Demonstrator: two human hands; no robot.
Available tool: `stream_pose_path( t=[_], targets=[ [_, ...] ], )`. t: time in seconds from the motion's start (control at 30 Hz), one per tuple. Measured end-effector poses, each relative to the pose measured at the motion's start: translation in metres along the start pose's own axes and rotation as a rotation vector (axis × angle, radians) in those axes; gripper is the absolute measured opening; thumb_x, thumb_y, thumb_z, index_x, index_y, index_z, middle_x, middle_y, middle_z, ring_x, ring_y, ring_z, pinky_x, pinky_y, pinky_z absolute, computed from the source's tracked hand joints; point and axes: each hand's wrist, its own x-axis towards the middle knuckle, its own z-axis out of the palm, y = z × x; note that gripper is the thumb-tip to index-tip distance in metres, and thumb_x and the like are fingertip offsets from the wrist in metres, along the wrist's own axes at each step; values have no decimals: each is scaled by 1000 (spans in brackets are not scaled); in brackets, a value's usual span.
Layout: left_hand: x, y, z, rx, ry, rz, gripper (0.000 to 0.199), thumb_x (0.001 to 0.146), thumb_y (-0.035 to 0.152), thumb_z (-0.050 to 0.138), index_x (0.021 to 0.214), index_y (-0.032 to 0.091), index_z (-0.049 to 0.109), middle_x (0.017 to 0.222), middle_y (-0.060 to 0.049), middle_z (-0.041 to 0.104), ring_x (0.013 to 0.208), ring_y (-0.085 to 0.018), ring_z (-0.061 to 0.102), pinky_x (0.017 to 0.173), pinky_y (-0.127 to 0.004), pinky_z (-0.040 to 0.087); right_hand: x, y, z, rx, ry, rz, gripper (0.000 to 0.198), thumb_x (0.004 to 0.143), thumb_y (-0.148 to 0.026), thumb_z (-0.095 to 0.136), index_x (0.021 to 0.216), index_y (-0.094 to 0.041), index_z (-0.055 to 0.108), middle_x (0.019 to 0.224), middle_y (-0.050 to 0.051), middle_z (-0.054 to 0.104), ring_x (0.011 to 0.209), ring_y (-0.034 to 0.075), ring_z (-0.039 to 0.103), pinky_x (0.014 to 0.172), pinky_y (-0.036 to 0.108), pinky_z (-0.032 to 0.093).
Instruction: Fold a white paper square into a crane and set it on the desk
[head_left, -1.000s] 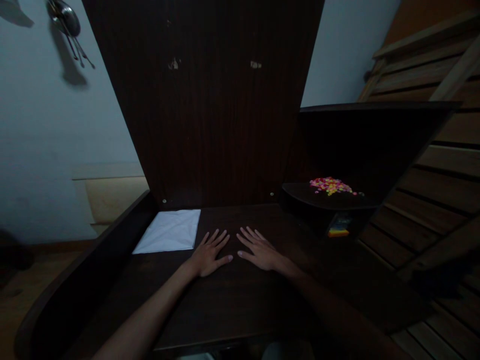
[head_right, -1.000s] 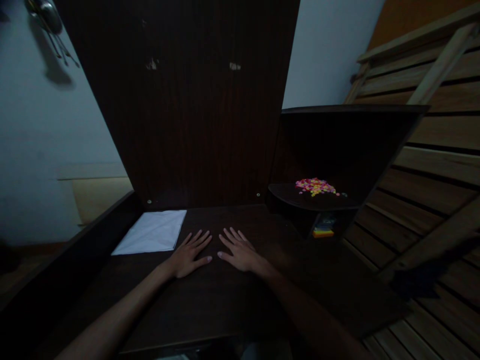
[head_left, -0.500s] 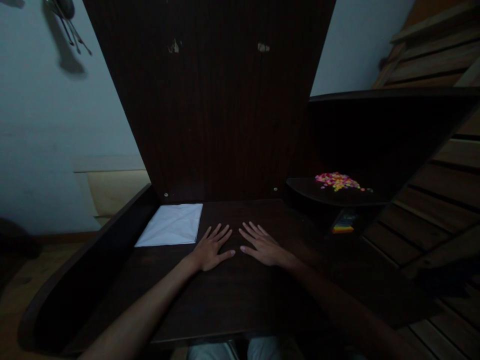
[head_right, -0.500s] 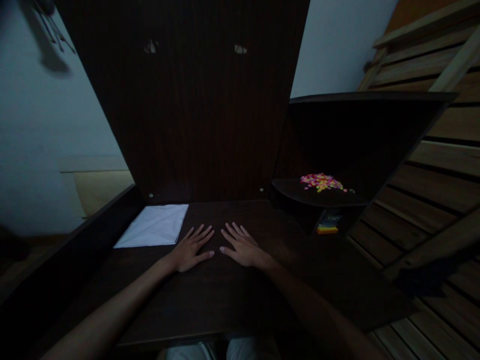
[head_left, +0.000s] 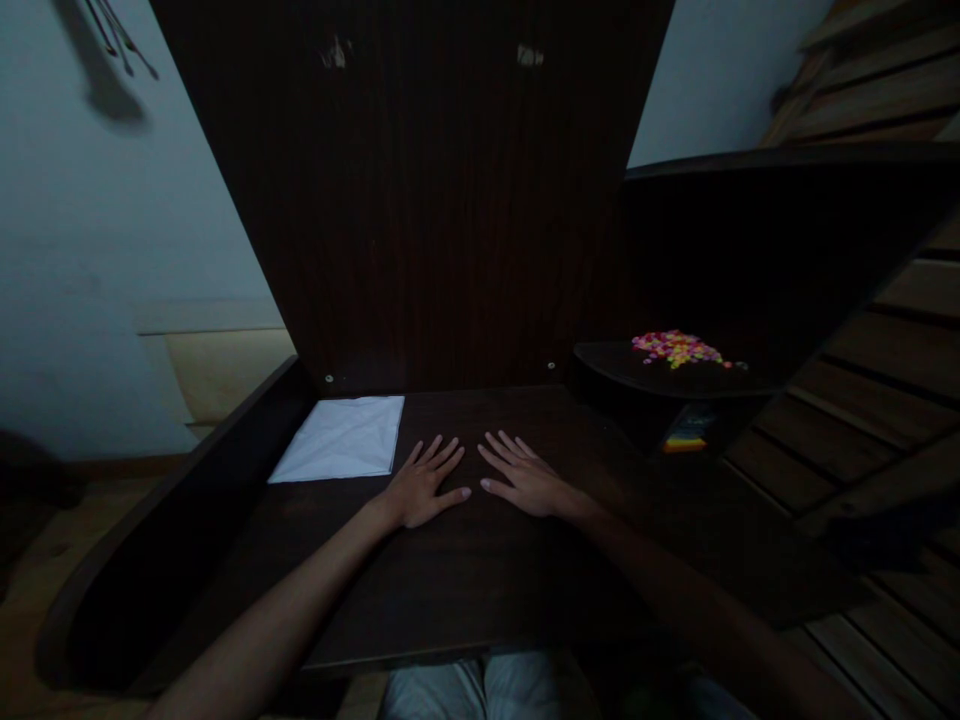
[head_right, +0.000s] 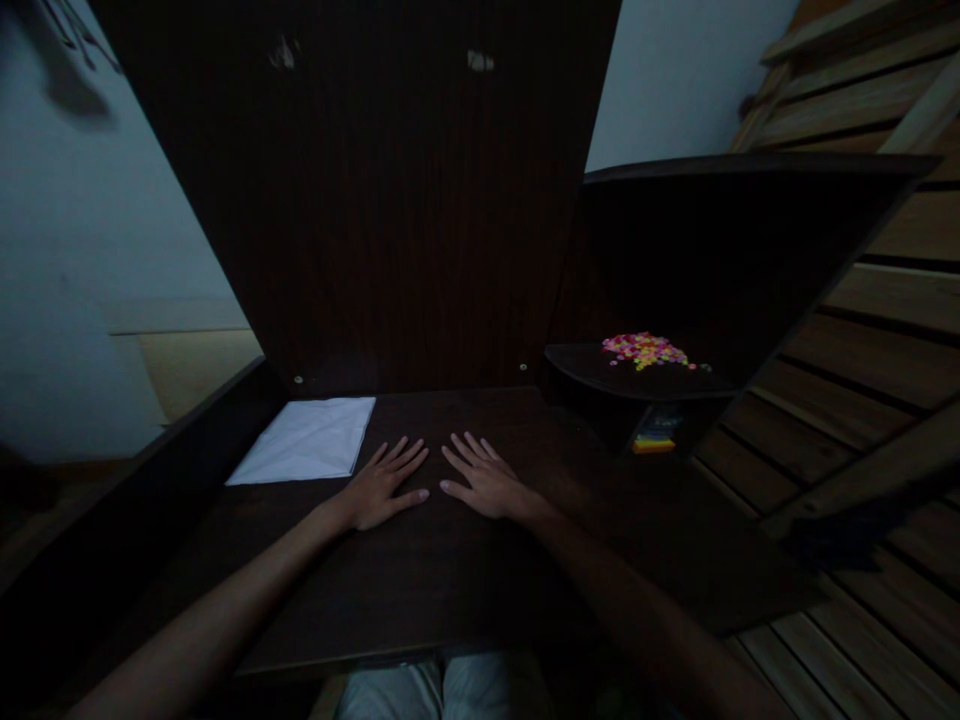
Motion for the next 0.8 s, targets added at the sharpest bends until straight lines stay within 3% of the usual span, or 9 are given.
stream_pose_path(
  t=[0.8],
  targets=[
    [-1,5,-4,-23,-8,-12,76,88,69,26,150,26,15,156,-5,17,145,-29,6,115,-52,8,-1,-5,-5,-25,-9,13,76,90,-68,25,150,-22,20,157,8,9,145,26,4,117,44,6]
  ],
)
